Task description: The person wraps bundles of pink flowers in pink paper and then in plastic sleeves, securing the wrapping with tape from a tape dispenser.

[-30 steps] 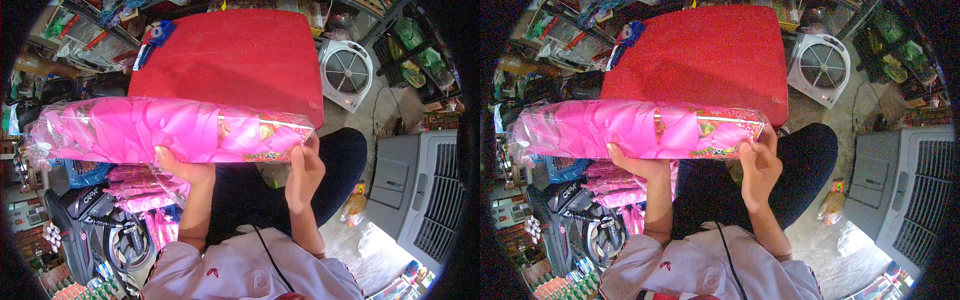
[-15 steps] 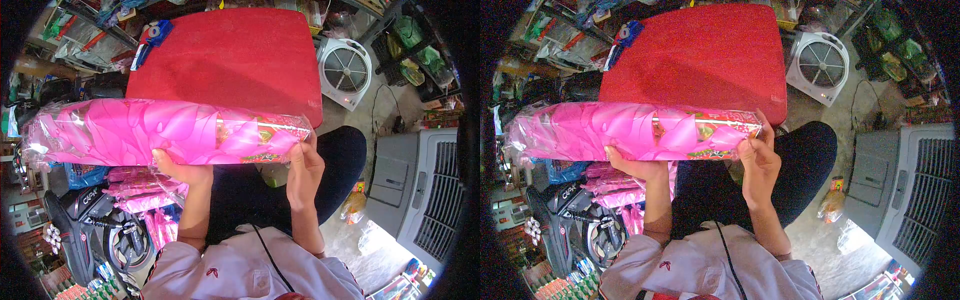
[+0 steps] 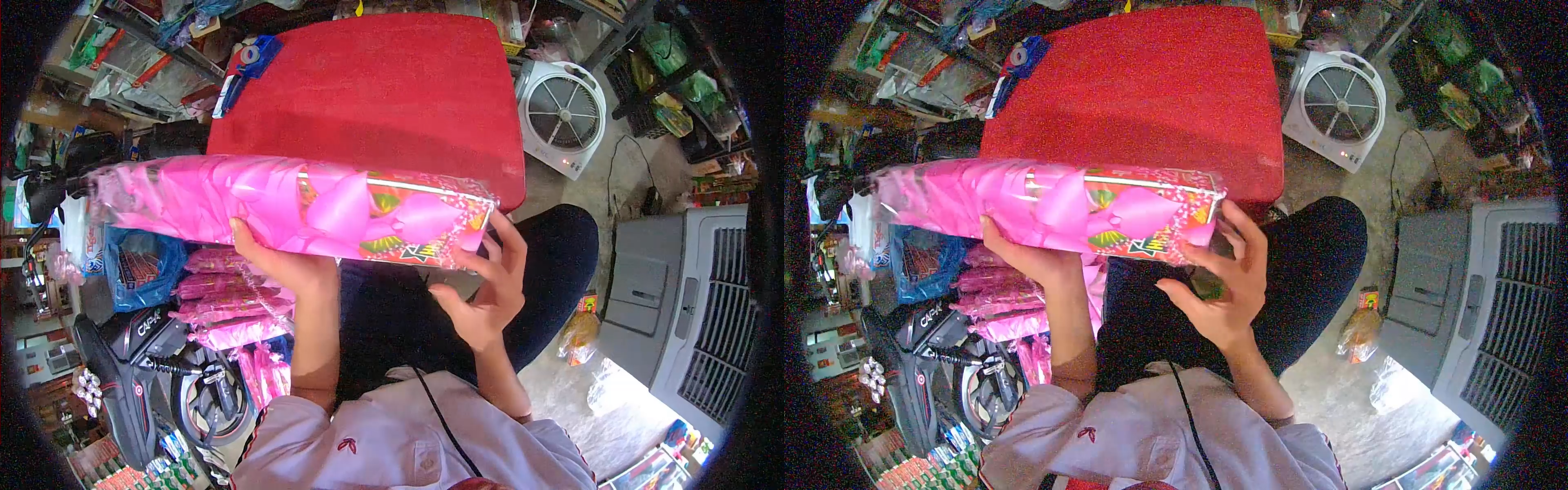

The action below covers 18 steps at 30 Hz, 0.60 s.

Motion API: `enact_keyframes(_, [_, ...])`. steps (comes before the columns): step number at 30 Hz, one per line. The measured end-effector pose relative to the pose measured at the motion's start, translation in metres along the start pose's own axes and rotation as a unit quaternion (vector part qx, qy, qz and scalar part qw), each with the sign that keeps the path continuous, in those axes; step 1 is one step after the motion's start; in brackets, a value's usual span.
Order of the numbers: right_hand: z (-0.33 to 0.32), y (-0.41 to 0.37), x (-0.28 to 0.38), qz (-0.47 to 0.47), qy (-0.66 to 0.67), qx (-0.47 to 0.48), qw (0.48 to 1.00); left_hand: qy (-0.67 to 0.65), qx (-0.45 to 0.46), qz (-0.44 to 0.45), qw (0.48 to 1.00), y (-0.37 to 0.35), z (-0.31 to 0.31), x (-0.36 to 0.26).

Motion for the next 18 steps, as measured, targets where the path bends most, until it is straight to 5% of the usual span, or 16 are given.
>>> enact_keyframes(2, [0.002, -0.001, 0.006, -0.022, -0.032, 0.013, 0.999, -0.016, 0.022, -0.033, 0.999, 0.004, -0.001, 0.007])
enact_keyframes(7, [-0.003, 0.008, 0.0, 0.084, 0.139, -0.046, 0.986, -0.029, 0.022, -0.076, 0.996, 0.01, -0.006, 0.019])
enact_keyframes(11, [0.013, 0.027, -0.012, 0.222, 0.229, 0.049, 0.947, -0.028, 0.026, -0.092, 0.995, 0.004, -0.001, 0.024])
enact_keyframes(18, [0.016, 0.026, -0.023, 0.265, 0.197, 0.094, 0.939, -0.016, 0.042, -0.083, 0.996, 0.002, 0.001, 0.024])
Point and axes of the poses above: each hand's wrist, its own y-axis towards the middle knuckle, its own z-axis out of the palm, x = y × z, the point moved 10 cm from there along y, towards the middle knuckle, and after that the axes turned 10 degrees about -y, right-handed, at the moved point
